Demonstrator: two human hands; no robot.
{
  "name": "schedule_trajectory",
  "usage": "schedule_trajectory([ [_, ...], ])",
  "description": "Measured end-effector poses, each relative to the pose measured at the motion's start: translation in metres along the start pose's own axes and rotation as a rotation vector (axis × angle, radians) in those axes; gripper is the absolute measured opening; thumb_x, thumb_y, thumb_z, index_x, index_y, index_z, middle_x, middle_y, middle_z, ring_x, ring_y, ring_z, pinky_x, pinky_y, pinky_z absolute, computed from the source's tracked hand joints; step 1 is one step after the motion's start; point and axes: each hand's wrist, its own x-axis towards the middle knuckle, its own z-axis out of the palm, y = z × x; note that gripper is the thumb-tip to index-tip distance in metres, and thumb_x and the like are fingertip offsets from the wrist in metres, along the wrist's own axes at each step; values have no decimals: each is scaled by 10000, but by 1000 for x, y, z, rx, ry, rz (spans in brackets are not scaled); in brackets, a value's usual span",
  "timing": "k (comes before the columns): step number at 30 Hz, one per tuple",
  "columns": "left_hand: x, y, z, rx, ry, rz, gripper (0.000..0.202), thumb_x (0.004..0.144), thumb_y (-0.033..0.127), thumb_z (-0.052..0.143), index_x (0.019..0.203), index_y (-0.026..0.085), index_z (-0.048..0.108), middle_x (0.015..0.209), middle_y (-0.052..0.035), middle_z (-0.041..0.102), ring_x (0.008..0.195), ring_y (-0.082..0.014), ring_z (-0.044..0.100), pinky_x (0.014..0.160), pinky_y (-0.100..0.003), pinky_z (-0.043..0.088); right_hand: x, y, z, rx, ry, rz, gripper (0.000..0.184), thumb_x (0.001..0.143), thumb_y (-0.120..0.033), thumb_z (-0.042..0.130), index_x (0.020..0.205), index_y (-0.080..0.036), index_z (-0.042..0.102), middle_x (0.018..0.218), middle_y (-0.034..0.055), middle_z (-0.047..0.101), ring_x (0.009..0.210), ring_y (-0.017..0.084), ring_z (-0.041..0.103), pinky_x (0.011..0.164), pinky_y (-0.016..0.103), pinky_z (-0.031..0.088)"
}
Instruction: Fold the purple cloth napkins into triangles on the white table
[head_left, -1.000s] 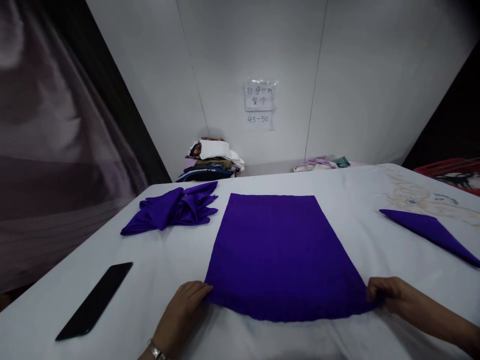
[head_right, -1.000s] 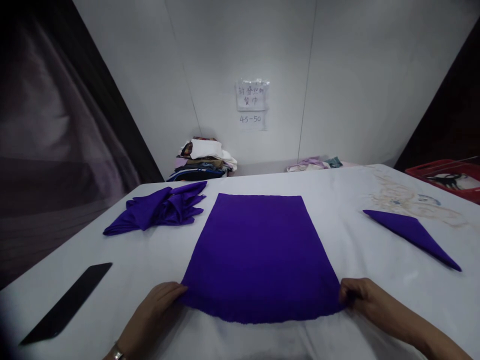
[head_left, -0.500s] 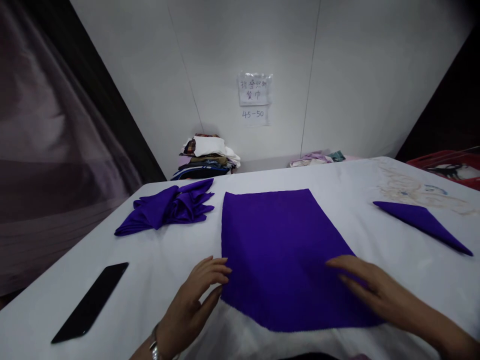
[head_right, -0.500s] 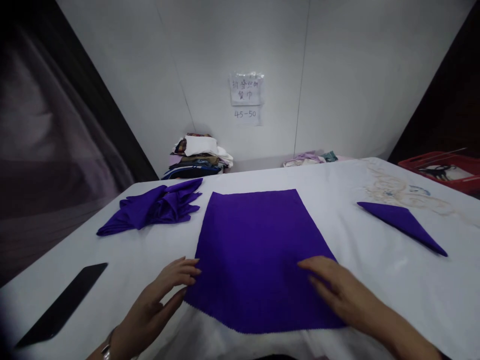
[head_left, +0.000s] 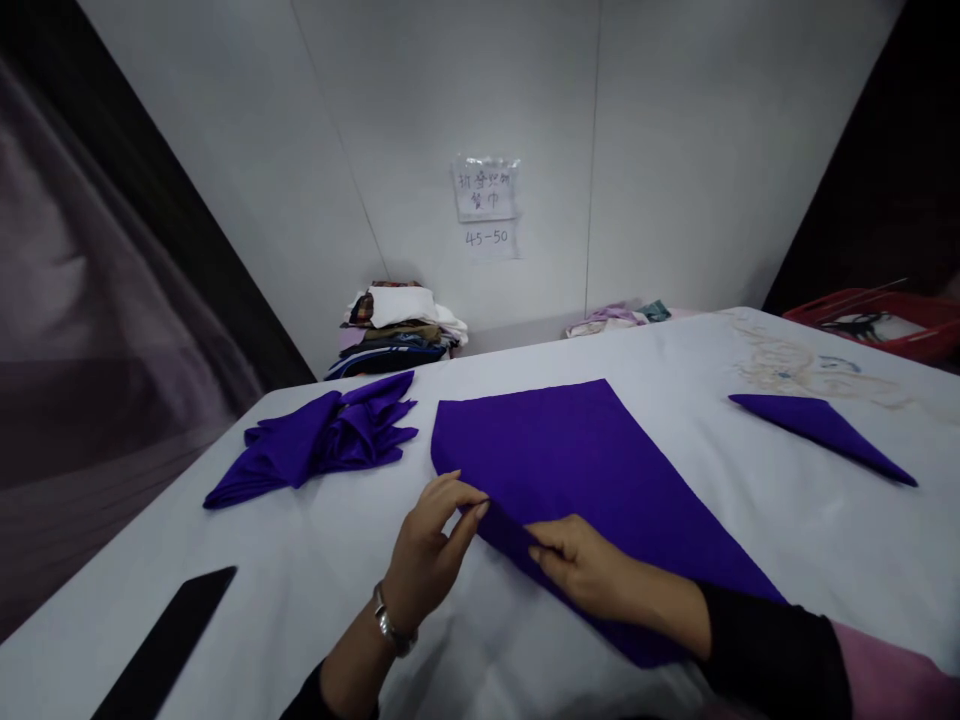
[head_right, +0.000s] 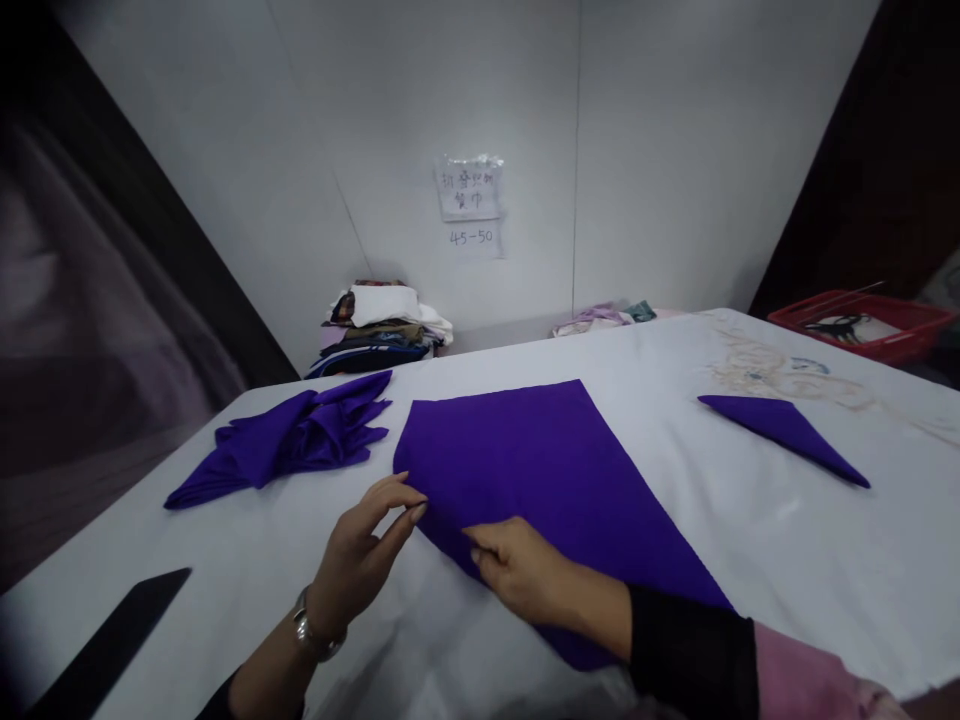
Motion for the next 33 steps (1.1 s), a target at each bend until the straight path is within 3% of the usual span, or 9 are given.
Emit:
schedule_trajectory([
  [2,10,-6,5,-25,15,-35,135,857,219,513,975,233,578,922,-13,661,934,-167,599,921,-393,457,9,8,-18,124,21,45,234,845,-209,429,854,-197,662,719,-37,631,639,110,540,614,235,427],
  [3,15,-10,8,-37,18,-54,176,864,232,506,1027,233,571,992,-33,649,978,-179,585,911,-393,463,14,14,-31,199,57,84,201,829,-226,462,844,-190,660,695,-44,618,610,100,524,594,223,417],
  [7,32,-37,29,-57,36,-78,269,874,253,486,1137,232,536,1140,-65,590,1101,-200,523,953,-413,433,42,49,-100,423,299,343,307,751,-186,531,1044,-198,623,716,-31,638,556,97,535,573,225,434],
  [10,37,-70,51,-8,18,-121,257,868,265,482,1111,216,553,1141,-65,592,1111,-196,521,961,-406,433,64,81,-155,381,467,521,350,723,-148,542,1066,-164,606,761,22,666,584,127,575,570,243,464],
  [13,37,-109,73,99,-54,-220,263,852,277,478,1085,200,572,1150,-73,597,1111,-207,532,928,-392,463,75,110,-190,322,536,585,290,726,-184,584,1001,-97,614,719,51,661,578,132,579,554,234,461],
  [17,41,-157,90,300,-173,-355,307,842,277,469,1117,181,565,1205,-79,572,1128,-203,523,937,-365,459,76,141,-203,266,574,631,275,705,-180,627,963,-85,612,696,50,664,605,142,604,555,221,467],
  [21,56,-190,99,397,-197,-435,319,816,246,493,1110,163,585,1235,-95,555,1164,-234,490,1003,-383,391,78,159,-205,200,581,657,254,691,-110,607,944,-93,617,712,55,679,611,162,627,554,235,490],
  [26,85,-208,110,479,-248,-480,374,840,222,464,1200,152,536,1343,-94,465,1253,-229,384,1053,-359,310,88,172,-212,15,579,687,220,758,-98,581,975,-107,617,810,54,686,699,167,643,598,227,500],
  [33,108,-222,116,569,-280,-607,413,895,324,371,1254,153,487,1401,-120,384,1311,-272,278,1021,-436,312,97,187,-223,-420,545,795,266,875,-329,546,1071,-151,567,1073,67,588,916,190,583,777,372,489],
])
